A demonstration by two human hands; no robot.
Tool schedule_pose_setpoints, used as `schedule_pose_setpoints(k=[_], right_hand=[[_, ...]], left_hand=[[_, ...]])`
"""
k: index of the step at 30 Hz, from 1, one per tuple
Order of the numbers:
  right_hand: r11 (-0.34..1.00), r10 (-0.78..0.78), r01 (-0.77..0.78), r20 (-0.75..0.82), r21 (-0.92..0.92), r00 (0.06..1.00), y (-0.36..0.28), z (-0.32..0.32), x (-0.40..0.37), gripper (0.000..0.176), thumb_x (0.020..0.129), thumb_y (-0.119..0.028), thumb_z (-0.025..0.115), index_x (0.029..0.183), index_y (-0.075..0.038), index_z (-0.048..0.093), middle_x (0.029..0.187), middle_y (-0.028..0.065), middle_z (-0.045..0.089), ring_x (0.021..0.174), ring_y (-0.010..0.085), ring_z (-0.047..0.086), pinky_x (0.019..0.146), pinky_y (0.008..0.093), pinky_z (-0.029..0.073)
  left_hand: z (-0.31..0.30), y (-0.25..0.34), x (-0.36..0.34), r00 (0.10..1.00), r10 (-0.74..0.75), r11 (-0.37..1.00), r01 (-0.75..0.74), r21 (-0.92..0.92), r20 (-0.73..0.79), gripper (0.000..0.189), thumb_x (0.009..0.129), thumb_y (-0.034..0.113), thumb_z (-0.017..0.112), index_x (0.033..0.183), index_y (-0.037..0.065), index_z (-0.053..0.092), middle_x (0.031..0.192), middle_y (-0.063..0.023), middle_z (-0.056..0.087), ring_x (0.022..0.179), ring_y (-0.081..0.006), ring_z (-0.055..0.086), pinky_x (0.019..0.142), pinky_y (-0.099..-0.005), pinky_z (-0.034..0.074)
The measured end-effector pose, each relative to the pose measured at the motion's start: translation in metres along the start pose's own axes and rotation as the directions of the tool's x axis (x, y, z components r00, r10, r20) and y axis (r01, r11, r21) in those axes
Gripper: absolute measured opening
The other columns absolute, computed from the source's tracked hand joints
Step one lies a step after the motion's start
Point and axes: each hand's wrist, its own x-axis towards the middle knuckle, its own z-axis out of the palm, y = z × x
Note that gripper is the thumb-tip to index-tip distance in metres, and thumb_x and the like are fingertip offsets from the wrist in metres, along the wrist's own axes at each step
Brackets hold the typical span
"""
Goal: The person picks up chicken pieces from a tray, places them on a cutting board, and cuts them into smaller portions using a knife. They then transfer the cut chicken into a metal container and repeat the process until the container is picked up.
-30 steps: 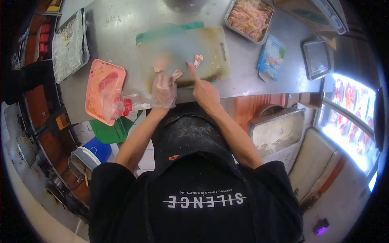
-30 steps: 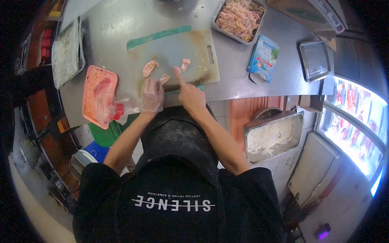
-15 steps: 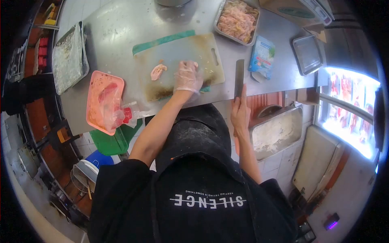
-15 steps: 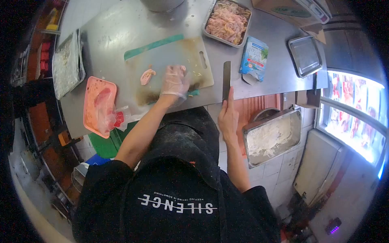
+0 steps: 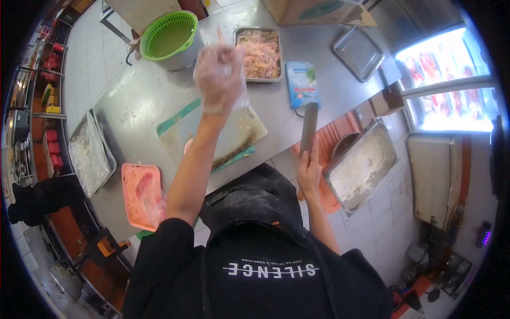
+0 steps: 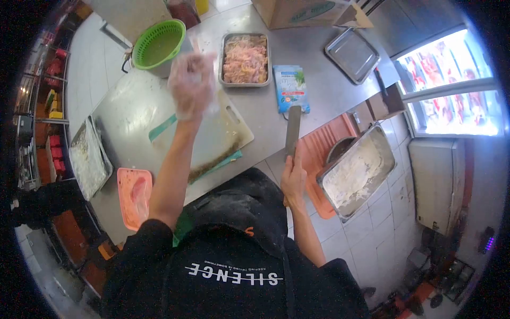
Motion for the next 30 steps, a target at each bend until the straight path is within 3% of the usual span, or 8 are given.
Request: schedule_pose_setpoints(k=[6, 8, 9, 11, 15, 22, 25, 30], right_hand=[[0.994, 0.007, 0.005, -0.112, 0.113, 0.994, -0.014, -0.007, 0.003, 0.055, 0.106, -0.019, 0.048, 0.159, -0.010, 0.034, 0.102, 0.0271, 0.071, 0.077, 0.0380, 0.072, 0.066, 0.0472, 0.052], [0.993, -0.085, 0.094, -0.128, 0.071, 0.988, 0.005, 0.003, 0.007, 0.055, 0.106, -0.018, 0.048, 0.159, -0.009, 0.034, 0.112, 0.0285, 0.070, 0.086, 0.0374, 0.074, 0.071, 0.0462, 0.054], [0.995, 0.028, -0.025, -0.030, 0.097, 0.999, -0.006, -0.001, 0.010, 0.055, 0.106, -0.017, 0.048, 0.159, -0.008, 0.034, 0.120, 0.0291, 0.067, 0.097, 0.0371, 0.072, 0.078, 0.0453, 0.054], [0.978, 0.154, -0.168, 0.111, 0.125, 0.982, -0.027, -0.004, 0.009, 0.056, 0.106, -0.016, 0.048, 0.159, -0.007, 0.032, 0.135, 0.0298, 0.060, 0.115, 0.0365, 0.067, 0.091, 0.0433, 0.052], [0.986, -0.045, 0.015, 0.178, 0.169, 0.983, -0.017, 0.022, 0.026, 0.057, 0.106, -0.012, 0.046, 0.160, -0.004, 0.030, 0.153, 0.0276, 0.047, 0.141, 0.0367, 0.049, 0.112, 0.0393, 0.042], [0.974, -0.226, 0.180, 0.569, 0.137, 0.791, -0.061, 0.067, 0.046, 0.061, 0.106, -0.017, 0.047, 0.163, -0.021, 0.026, 0.133, 0.0335, 0.057, 0.119, 0.0475, 0.059, 0.100, 0.0480, 0.048], [0.945, -0.295, 0.317, 0.628, 0.080, 0.720, -0.074, 0.090, 0.043, 0.064, 0.105, -0.019, 0.048, 0.163, -0.029, 0.024, 0.101, 0.0358, 0.065, 0.088, 0.0545, 0.064, 0.081, 0.0598, 0.048], [0.926, -0.333, 0.366, 0.648, 0.090, 0.685, -0.070, 0.113, 0.039, 0.064, 0.104, -0.017, 0.049, 0.162, -0.029, 0.025, 0.106, 0.0334, 0.065, 0.090, 0.0550, 0.062, 0.079, 0.0584, 0.048]], left_hand=[[0.119, -0.058, 0.005, 0.975, 0.122, 0.985, -0.142, 0.099, 0.186, 0.022, 0.099, 0.028, 0.062, 0.097, 0.006, 0.066, 0.100, -0.0156, 0.068, 0.093, -0.0320, 0.066, 0.082, -0.0439, 0.054], [0.140, -0.151, -0.074, 0.740, 0.149, 0.900, -0.376, 0.220, 0.656, 0.028, 0.098, 0.033, 0.060, 0.100, 0.008, 0.070, 0.104, -0.0200, 0.065, 0.095, -0.0369, 0.064, 0.085, -0.0469, 0.054], [0.103, -0.117, -0.102, 0.919, -0.079, 0.997, 0.071, 0.033, 0.385, 0.022, 0.094, 0.027, 0.063, 0.103, 0.008, 0.071, 0.107, -0.0205, 0.066, 0.098, -0.0384, 0.064, 0.088, -0.0464, 0.053], [0.018, -0.098, -0.153, 0.837, -0.314, 0.938, 0.348, 0.007, 0.449, 0.020, 0.087, 0.019, 0.068, 0.102, 0.005, 0.068, 0.102, -0.0184, 0.065, 0.095, -0.0374, 0.063, 0.087, -0.0459, 0.052], [-0.102, -0.084, -0.224, 0.925, -0.377, 0.687, 0.314, 0.655, -0.048, 0.026, 0.090, 0.017, 0.068, 0.113, 0.003, 0.067, 0.100, -0.0168, 0.068, 0.094, -0.0357, 0.067, 0.083, -0.0463, 0.053], [-0.129, -0.103, -0.220, 0.688, -0.642, 0.762, 0.623, 0.177, 0.339, 0.020, 0.097, 0.014, 0.061, 0.114, 0.006, 0.068, 0.096, -0.0150, 0.071, 0.095, -0.0324, 0.070, 0.083, -0.0429, 0.054], [-0.105, -0.092, -0.225, 0.699, -0.617, 0.777, 0.468, 0.421, 0.362, 0.018, 0.099, 0.015, 0.059, 0.111, 0.007, 0.068, 0.101, -0.0108, 0.074, 0.095, -0.0311, 0.070, 0.083, -0.0416, 0.054], [-0.100, -0.087, -0.215, 0.775, -0.630, 0.695, 0.529, 0.487, 0.056, 0.022, 0.102, 0.024, 0.056, 0.106, 0.007, 0.068, 0.100, -0.0110, 0.075, 0.090, -0.0331, 0.068, 0.083, -0.0446, 0.054]])
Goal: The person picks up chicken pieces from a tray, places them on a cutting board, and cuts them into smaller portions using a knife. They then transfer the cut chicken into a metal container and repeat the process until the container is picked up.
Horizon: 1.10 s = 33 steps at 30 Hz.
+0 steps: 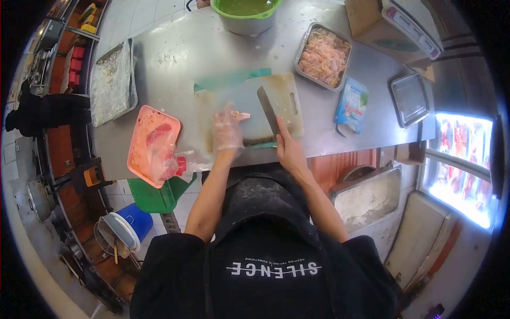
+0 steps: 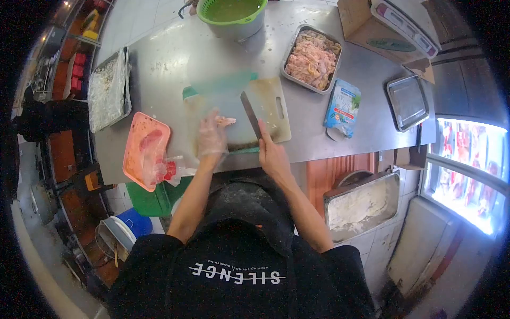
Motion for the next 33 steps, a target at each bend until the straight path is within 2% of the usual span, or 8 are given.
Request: schedule_pose_setpoints(k=[4, 7, 13, 17, 22, 27, 30, 33], right_hand=[[0.998, -0.061, 0.061, -0.045, -0.004, 0.997, 0.010, 0.000, -0.004, 0.065, 0.104, -0.018, 0.047, 0.163, -0.030, 0.022, 0.083, 0.0328, 0.066, 0.073, 0.0545, 0.062, 0.068, 0.0637, 0.044], [0.999, -0.008, 0.010, -0.045, 0.042, 0.999, 0.013, -0.005, -0.005, 0.066, 0.104, -0.018, 0.047, 0.163, -0.031, 0.021, 0.084, 0.0328, 0.066, 0.073, 0.0544, 0.062, 0.068, 0.0633, 0.044], [0.971, 0.129, -0.102, 0.116, -0.214, 0.985, -0.002, -0.002, -0.010, 0.071, 0.101, -0.014, 0.048, 0.163, -0.035, 0.020, 0.082, 0.0304, 0.068, 0.074, 0.0512, 0.066, 0.068, 0.0616, 0.050], [0.909, 0.106, -0.021, 0.183, -0.415, 0.977, 0.018, 0.006, -0.006, 0.075, 0.099, -0.012, 0.048, 0.163, -0.036, 0.017, 0.069, 0.0257, 0.065, 0.062, 0.0475, 0.064, 0.060, 0.0612, 0.048], [0.905, 0.165, -0.086, 0.159, -0.416, 0.973, 0.014, -0.002, 0.000, 0.083, 0.096, -0.012, 0.051, 0.162, -0.044, 0.011, 0.079, 0.0212, 0.070, 0.067, 0.0438, 0.069, 0.061, 0.0582, 0.055], [0.916, 0.113, -0.042, 0.157, -0.399, 0.981, 0.008, -0.013, -0.003, 0.078, 0.098, -0.013, 0.051, 0.163, -0.039, 0.017, 0.071, 0.0224, 0.067, 0.065, 0.0449, 0.067, 0.059, 0.0594, 0.052], [0.931, 0.099, -0.066, 0.073, -0.358, 0.992, 0.026, -0.015, 0.000, 0.071, 0.101, -0.016, 0.050, 0.162, -0.036, 0.021, 0.069, 0.0252, 0.065, 0.064, 0.0468, 0.066, 0.059, 0.0602, 0.049], [0.962, 0.062, -0.051, 0.035, -0.267, 0.997, 0.029, -0.019, 0.001, 0.066, 0.104, -0.019, 0.048, 0.162, -0.035, 0.022, 0.072, 0.0282, 0.065, 0.066, 0.0491, 0.064, 0.061, 0.0605, 0.047]], left_hand=[[-0.003, -0.025, 0.034, 0.966, 0.150, 0.936, -0.208, 0.284, 0.212, 0.030, 0.100, 0.035, 0.062, 0.099, 0.006, 0.071, 0.095, -0.0250, 0.069, 0.090, -0.0374, 0.069, 0.084, -0.0464, 0.055], [-0.013, 0.010, 0.041, 0.811, -0.044, 0.997, 0.000, 0.076, 0.584, 0.032, 0.098, 0.035, 0.063, 0.107, 0.006, 0.072, 0.103, -0.0275, 0.068, 0.095, -0.0383, 0.069, 0.083, -0.0486, 0.055], [0.034, 0.001, -0.013, 0.890, 0.285, 0.958, -0.270, -0.093, 0.356, 0.031, 0.102, 0.030, 0.052, 0.111, 0.008, 0.072, 0.098, -0.0233, 0.070, 0.092, -0.0420, 0.070, 0.077, -0.0532, 0.055], [0.020, -0.040, -0.013, 0.746, -0.013, 0.911, -0.266, 0.316, 0.666, 0.027, 0.099, 0.021, 0.049, 0.106, 0.007, 0.071, 0.101, -0.0241, 0.071, 0.092, -0.0422, 0.070, 0.079, -0.0528, 0.055], [-0.013, -0.060, -0.007, 0.774, -0.125, 0.815, -0.276, 0.508, 0.621, 0.021, 0.097, 0.018, 0.055, 0.112, 0.009, 0.067, 0.095, -0.0203, 0.072, 0.085, -0.0424, 0.070, 0.075, -0.0542, 0.055], [0.002, 0.020, -0.005, 0.928, 0.367, 0.926, -0.371, 0.068, 0.059, 0.021, 0.090, 0.022, 0.070, 0.108, 0.011, 0.068, 0.094, -0.0196, 0.070, 0.084, -0.0423, 0.069, 0.072, -0.0516, 0.056], [0.050, 0.023, -0.012, 0.953, 0.160, 0.977, -0.115, -0.180, 0.256, 0.024, 0.088, 0.020, 0.071, 0.110, 0.011, 0.068, 0.093, -0.0210, 0.069, 0.084, -0.0430, 0.068, 0.071, -0.0507, 0.055], [0.053, 0.024, -0.021, 0.814, 0.021, 0.976, -0.143, 0.165, 0.580, 0.020, 0.087, 0.018, 0.071, 0.105, 0.010, 0.068, 0.088, -0.0206, 0.068, 0.082, -0.0436, 0.068, 0.071, -0.0515, 0.055]])
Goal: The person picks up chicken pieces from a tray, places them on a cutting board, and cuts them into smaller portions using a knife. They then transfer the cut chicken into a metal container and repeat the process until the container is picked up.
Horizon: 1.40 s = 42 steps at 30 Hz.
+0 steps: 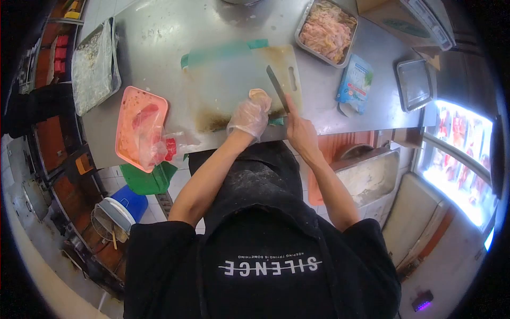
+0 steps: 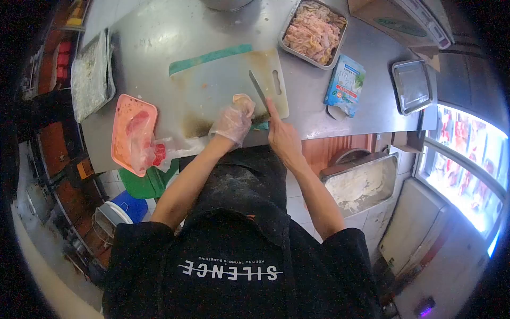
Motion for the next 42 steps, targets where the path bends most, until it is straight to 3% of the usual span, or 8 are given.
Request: schedule_pose_setpoints(k=[3, 9, 21, 24, 27, 32, 34, 42], right_hand=[[0.995, -0.014, 0.015, -0.006, 0.101, 1.000, -0.002, 0.001, -0.003, 0.063, 0.106, -0.021, 0.047, 0.162, -0.034, 0.023, 0.080, 0.0305, 0.067, 0.070, 0.0516, 0.064, 0.066, 0.0601, 0.048], [0.939, -0.042, 0.183, -0.431, 0.292, 0.901, -0.004, 0.014, -0.005, 0.060, 0.105, -0.019, 0.048, 0.162, -0.029, 0.029, 0.091, 0.0309, 0.069, 0.075, 0.0532, 0.064, 0.072, 0.0563, 0.050], [0.983, 0.172, -0.170, 0.027, -0.065, 0.985, -0.022, 0.031, -0.020, 0.072, 0.102, -0.016, 0.049, 0.163, -0.038, 0.017, 0.070, 0.0263, 0.066, 0.063, 0.0492, 0.064, 0.061, 0.0626, 0.049], [0.980, 0.173, -0.177, -0.046, -0.089, 0.984, -0.018, 0.028, -0.017, 0.072, 0.102, -0.017, 0.048, 0.163, -0.038, 0.016, 0.070, 0.0256, 0.066, 0.064, 0.0485, 0.065, 0.062, 0.0626, 0.049], [0.986, 0.154, -0.159, -0.089, -0.048, 0.984, -0.013, 0.032, -0.016, 0.073, 0.102, -0.016, 0.048, 0.163, -0.038, 0.015, 0.070, 0.0255, 0.066, 0.065, 0.0484, 0.065, 0.061, 0.0625, 0.049], [0.995, 0.071, -0.075, -0.053, -0.072, 0.996, -0.022, 0.041, -0.023, 0.077, 0.100, -0.014, 0.050, 0.163, -0.038, 0.014, 0.068, 0.0238, 0.066, 0.062, 0.0464, 0.065, 0.059, 0.0599, 0.050], [0.985, 0.078, -0.079, -0.013, -0.151, 0.997, -0.028, 0.045, -0.025, 0.080, 0.098, -0.013, 0.052, 0.164, -0.038, 0.014, 0.066, 0.0221, 0.065, 0.060, 0.0448, 0.065, 0.057, 0.0581, 0.050], [0.982, 0.057, -0.059, -0.016, -0.179, 0.998, -0.028, 0.062, -0.018, 0.089, 0.092, -0.009, 0.055, 0.164, -0.037, 0.010, 0.065, 0.0198, 0.065, 0.058, 0.0437, 0.065, 0.056, 0.0560, 0.053]], left_hand=[[-0.011, -0.006, -0.019, 0.835, 0.381, 0.919, -0.390, 0.062, -0.396, 0.015, 0.089, 0.020, 0.073, 0.096, 0.009, 0.066, 0.081, -0.0203, 0.068, 0.073, -0.0428, 0.069, 0.066, -0.0493, 0.055], [-0.035, 0.024, -0.012, 0.993, -0.112, 0.400, 0.019, -0.916, -0.028, 0.028, 0.093, 0.029, 0.077, 0.091, 0.004, 0.064, 0.076, -0.0080, 0.067, 0.065, -0.0207, 0.063, 0.063, -0.0349, 0.051], [-0.035, 0.004, -0.019, 0.755, -0.655, 0.585, 0.508, -0.633, 0.001, 0.043, 0.087, 0.039, 0.079, 0.092, -0.001, 0.066, 0.078, -0.0106, 0.069, 0.071, -0.0196, 0.065, 0.069, -0.0337, 0.053], [-0.012, -0.048, -0.018, 0.620, -0.761, 0.001, 0.295, -0.955, 0.191, 0.032, 0.088, 0.030, 0.077, 0.090, 0.002, 0.063, 0.077, -0.0090, 0.067, 0.066, -0.0170, 0.061, 0.065, -0.0328, 0.051], [-0.020, -0.074, -0.028, 0.633, -0.753, 0.013, 0.283, -0.959, 0.176, 0.011, 0.087, 0.010, 0.070, 0.092, 0.001, 0.066, 0.072, -0.0041, 0.061, 0.064, -0.0151, 0.060, 0.061, -0.0333, 0.049], [-0.033, -0.036, -0.034, 0.815, -0.071, 0.955, -0.111, -0.275, -0.575, 0.017, 0.087, 0.011, 0.072, 0.102, 0.007, 0.066, 0.084, -0.0087, 0.068, 0.072, -0.0261, 0.065, 0.068, -0.0423, 0.054], [-0.023, -0.034, 0.002, 0.642, 0.422, 0.859, -0.509, 0.056, -0.641, 0.020, 0.085, 0.010, 0.073, 0.104, 0.009, 0.066, 0.092, -0.0108, 0.070, 0.079, -0.0323, 0.067, 0.072, -0.0455, 0.055], [0.004, -0.055, 0.042, 0.636, 0.566, 0.759, -0.650, 0.031, -0.525, 0.029, 0.078, 0.005, 0.072, 0.106, 0.007, 0.065, 0.097, -0.0133, 0.069, 0.082, -0.0369, 0.064, 0.073, -0.0471, 0.054]])
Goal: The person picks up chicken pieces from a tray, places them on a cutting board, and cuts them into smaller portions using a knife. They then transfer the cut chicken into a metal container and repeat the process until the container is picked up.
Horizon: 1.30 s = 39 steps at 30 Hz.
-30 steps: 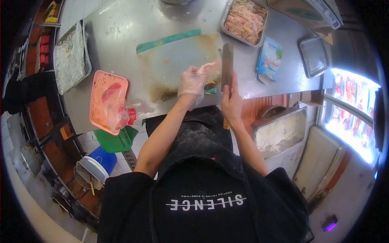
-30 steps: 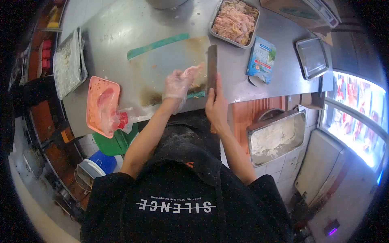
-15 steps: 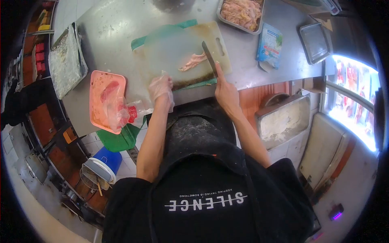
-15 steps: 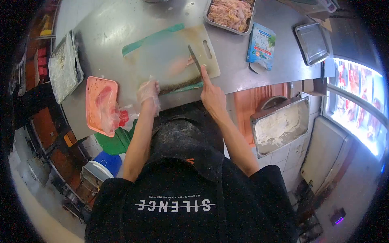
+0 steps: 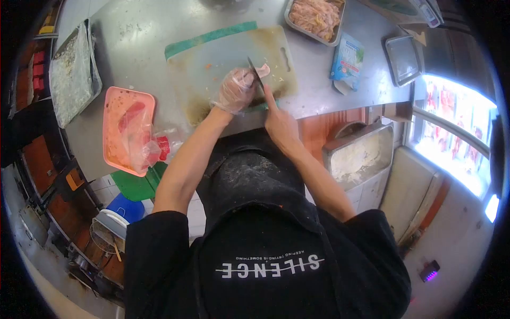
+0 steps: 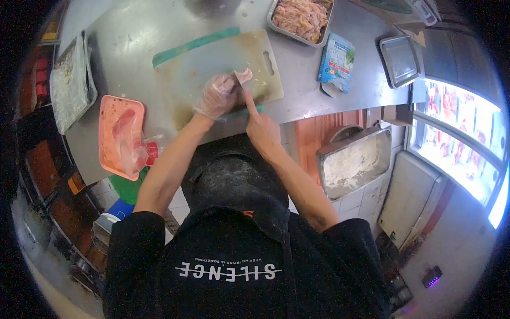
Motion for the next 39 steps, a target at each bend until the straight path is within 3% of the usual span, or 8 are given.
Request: schedule_pose_setpoints(k=[9, 19, 25, 26, 29, 32, 35, 39], right_hand=[[0.997, 0.069, -0.071, 0.077, 0.023, 0.995, -0.006, 0.000, -0.005, 0.092, 0.088, -0.004, 0.053, 0.164, -0.037, 0.012, 0.079, 0.0267, 0.070, 0.067, 0.0478, 0.068, 0.062, 0.0600, 0.053], [0.998, 0.049, -0.050, 0.009, 0.030, 0.999, -0.022, -0.004, 0.023, 0.091, 0.089, -0.006, 0.054, 0.164, -0.037, 0.012, 0.074, 0.0252, 0.068, 0.067, 0.0471, 0.067, 0.061, 0.0607, 0.052], [0.997, 0.060, -0.062, 0.054, 0.039, 0.997, 0.014, -0.016, -0.052, 0.080, 0.097, -0.011, 0.050, 0.164, -0.035, 0.013, 0.075, 0.0288, 0.067, 0.068, 0.0498, 0.066, 0.062, 0.0623, 0.050], [0.996, 0.060, -0.063, 0.054, 0.068, 0.997, 0.015, -0.018, -0.052, 0.077, 0.099, -0.012, 0.049, 0.164, -0.035, 0.013, 0.075, 0.0298, 0.066, 0.068, 0.0509, 0.065, 0.063, 0.0629, 0.049], [0.976, 0.076, -0.070, -0.021, 0.204, 0.997, 0.009, -0.016, -0.044, 0.068, 0.103, -0.017, 0.047, 0.164, -0.030, 0.019, 0.079, 0.0321, 0.066, 0.073, 0.0536, 0.064, 0.066, 0.0631, 0.047], [0.924, 0.139, -0.081, -0.131, 0.374, 0.982, -0.016, -0.023, -0.036, 0.065, 0.104, -0.018, 0.048, 0.163, -0.025, 0.023, 0.082, 0.0327, 0.066, 0.077, 0.0541, 0.064, 0.069, 0.0619, 0.046], [0.884, 0.151, 0.057, -0.397, 0.465, 0.905, -0.029, -0.014, -0.036, 0.065, 0.103, -0.017, 0.049, 0.163, -0.022, 0.024, 0.084, 0.0329, 0.065, 0.080, 0.0531, 0.065, 0.068, 0.0605, 0.045], [0.858, 0.251, -0.065, -0.304, 0.510, 0.919, -0.045, -0.007, -0.049, 0.066, 0.103, -0.018, 0.049, 0.163, -0.026, 0.022, 0.086, 0.0320, 0.067, 0.080, 0.0533, 0.065, 0.070, 0.0607, 0.047]], left_hand=[[-0.007, 0.002, -0.007, 0.999, -0.045, 0.999, 0.044, 0.030, 0.020, 0.021, 0.078, 0.007, 0.073, 0.097, 0.007, 0.064, 0.093, -0.0127, 0.068, 0.082, -0.0361, 0.064, 0.073, -0.0480, 0.053], [-0.015, 0.011, -0.020, 0.998, -0.031, 0.997, 0.034, 0.073, -0.046, 0.014, 0.084, 0.010, 0.071, 0.095, 0.007, 0.064, 0.090, -0.0143, 0.066, 0.085, -0.0365, 0.065, 0.073, -0.0472, 0.053], [-0.053, 0.045, -0.023, 0.869, -0.479, 0.846, 0.495, 0.198, -0.127, 0.013, 0.089, 0.013, 0.065, 0.097, 0.004, 0.063, 0.102, -0.0207, 0.065, 0.089, -0.0391, 0.066, 0.078, -0.0487, 0.055], [-0.061, 0.047, -0.026, 0.810, -0.585, 0.797, 0.562, 0.220, 0.050, 0.014, 0.093, 0.017, 0.063, 0.097, 0.003, 0.063, 0.111, -0.0248, 0.064, 0.094, -0.0402, 0.067, 0.082, -0.0493, 0.056], [-0.034, 0.011, -0.039, 0.854, -0.499, 0.824, 0.417, 0.384, 0.144, 0.019, 0.096, 0.023, 0.060, 0.099, 0.005, 0.066, 0.098, -0.0247, 0.066, 0.090, -0.0420, 0.069, 0.081, -0.0502, 0.056], [-0.028, -0.003, -0.016, 0.765, -0.557, 0.821, 0.450, 0.352, 0.324, 0.026, 0.097, 0.025, 0.058, 0.103, 0.002, 0.068, 0.090, -0.0253, 0.070, 0.087, -0.0412, 0.070, 0.077, -0.0493, 0.056], [-0.054, 0.025, 0.011, 0.585, -0.702, 0.525, 0.811, -0.259, 0.406, 0.037, 0.098, 0.034, 0.056, 0.103, 0.001, 0.074, 0.087, -0.0246, 0.072, 0.085, -0.0399, 0.072, 0.077, -0.0462, 0.056], [-0.046, 0.050, 0.008, 0.584, -0.786, 0.590, 0.806, -0.032, 0.202, 0.042, 0.097, 0.038, 0.057, 0.098, 0.001, 0.076, 0.094, -0.0223, 0.075, 0.087, -0.0353, 0.073, 0.078, -0.0441, 0.056]])
